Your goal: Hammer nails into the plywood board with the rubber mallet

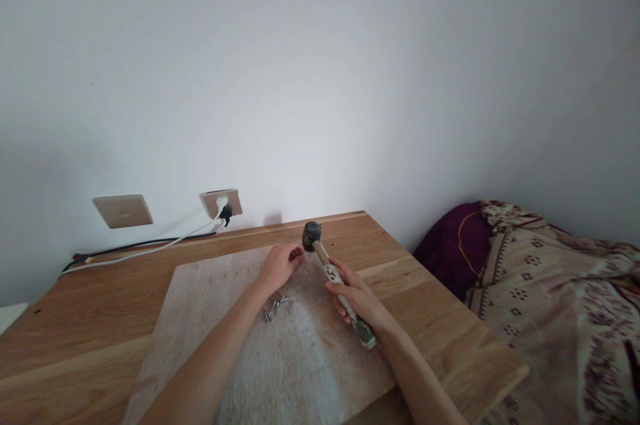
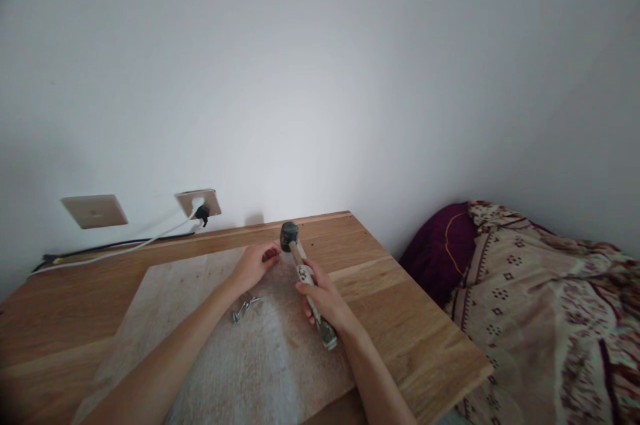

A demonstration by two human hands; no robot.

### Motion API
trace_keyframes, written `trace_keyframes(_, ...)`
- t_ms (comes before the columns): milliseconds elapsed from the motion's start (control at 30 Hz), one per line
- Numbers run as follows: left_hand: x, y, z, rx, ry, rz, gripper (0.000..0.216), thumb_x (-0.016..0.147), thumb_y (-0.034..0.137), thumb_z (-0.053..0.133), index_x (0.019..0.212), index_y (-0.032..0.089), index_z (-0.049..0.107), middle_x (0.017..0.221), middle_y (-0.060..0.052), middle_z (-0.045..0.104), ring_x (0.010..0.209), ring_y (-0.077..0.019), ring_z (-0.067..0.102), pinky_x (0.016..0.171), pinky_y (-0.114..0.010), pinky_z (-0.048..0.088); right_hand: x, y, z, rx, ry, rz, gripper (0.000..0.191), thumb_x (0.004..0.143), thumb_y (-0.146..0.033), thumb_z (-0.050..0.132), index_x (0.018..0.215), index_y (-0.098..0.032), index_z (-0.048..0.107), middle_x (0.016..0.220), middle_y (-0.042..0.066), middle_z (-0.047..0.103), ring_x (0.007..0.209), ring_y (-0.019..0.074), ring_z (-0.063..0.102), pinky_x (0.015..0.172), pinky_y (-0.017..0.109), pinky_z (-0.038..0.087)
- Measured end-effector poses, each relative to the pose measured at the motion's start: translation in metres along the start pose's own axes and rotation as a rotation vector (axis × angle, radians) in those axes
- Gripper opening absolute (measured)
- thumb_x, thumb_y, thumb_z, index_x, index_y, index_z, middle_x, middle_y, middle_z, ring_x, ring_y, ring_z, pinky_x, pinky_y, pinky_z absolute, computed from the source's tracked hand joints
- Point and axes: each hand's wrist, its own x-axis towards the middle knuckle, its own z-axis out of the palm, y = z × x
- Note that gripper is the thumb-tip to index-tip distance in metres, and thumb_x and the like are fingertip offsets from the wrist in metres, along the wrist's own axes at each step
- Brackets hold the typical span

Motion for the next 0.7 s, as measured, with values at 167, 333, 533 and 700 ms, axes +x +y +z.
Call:
trace_keyframes(167, 0.0039, -0.0019, 0.0025, -0.005, 0.0, -0.034, 0.013, 0.082, 0.01, 0.064, 0.087, 0.02, 0.071, 0.08, -0.002, 0.074, 0.078, -0.0188, 0.068, 0.078, -0.03, 0.051, 0.0021, 0.0031, -0.0009, -0.011, 0.007, 0.016, 0.09, 0.071, -0.046, 0.071, 0.151, -0.02, 0.036, 0.07, -0.008, 0.061, 0.035, 0.008, 0.046, 0.034, 0.021, 0.036)
trace_keyframes(333, 0.0035, -0.0022, 0.0041, -0.003, 0.021, -0.054, 0.015, 0.081, 0.01, 0.062, 0.087, 0.02, 0.07, 0.08, -0.002, 0.074, 0.077, -0.0185, 0.068, 0.077, -0.029, 0.05, 0.0034, 0.0042, -0.0008, -0.003, 0.007, 0.02, 0.09, 0.071, -0.044, 0.07, 0.15, -0.021, 0.035, 0.074, -0.008, 0.063, 0.035, 0.0073, 0.046, 0.033, 0.021, 0.037)
trace_keyframes(533, 0.0003, 0.0003, 0.0036, -0.008, 0.012, -0.043, 0.014, 0.083, 0.012, 0.061, 0.089, 0.019, 0.071, 0.081, -0.003, 0.074, 0.079, -0.0195, 0.069, 0.079, -0.03, 0.05, 0.0033, 0.0044, -0.001, 0.007, 0.009, 0.022, 0.083, 0.074, -0.04, 0.069, 0.149, -0.022, 0.037, 0.073, -0.008, 0.063, 0.036, 0.0081, 0.048, 0.031, 0.02, 0.037)
trace_keyframes(700, -0.0003, 0.0013, 0.0034, 0.008, 0.016, -0.047, 0.015, 0.084, 0.013, 0.06, 0.091, 0.02, 0.071, 0.081, -0.002, 0.075, 0.081, -0.0195, 0.069, 0.08, -0.031, 0.051, 0.0028, 0.0048, -0.0007, 0.026, 0.027, 0.0, 0.075, 0.077, -0.038, 0.068, 0.146, -0.024, 0.042, 0.082, -0.005, 0.065, 0.036, 0.0075, 0.05, 0.03, 0.021, 0.038)
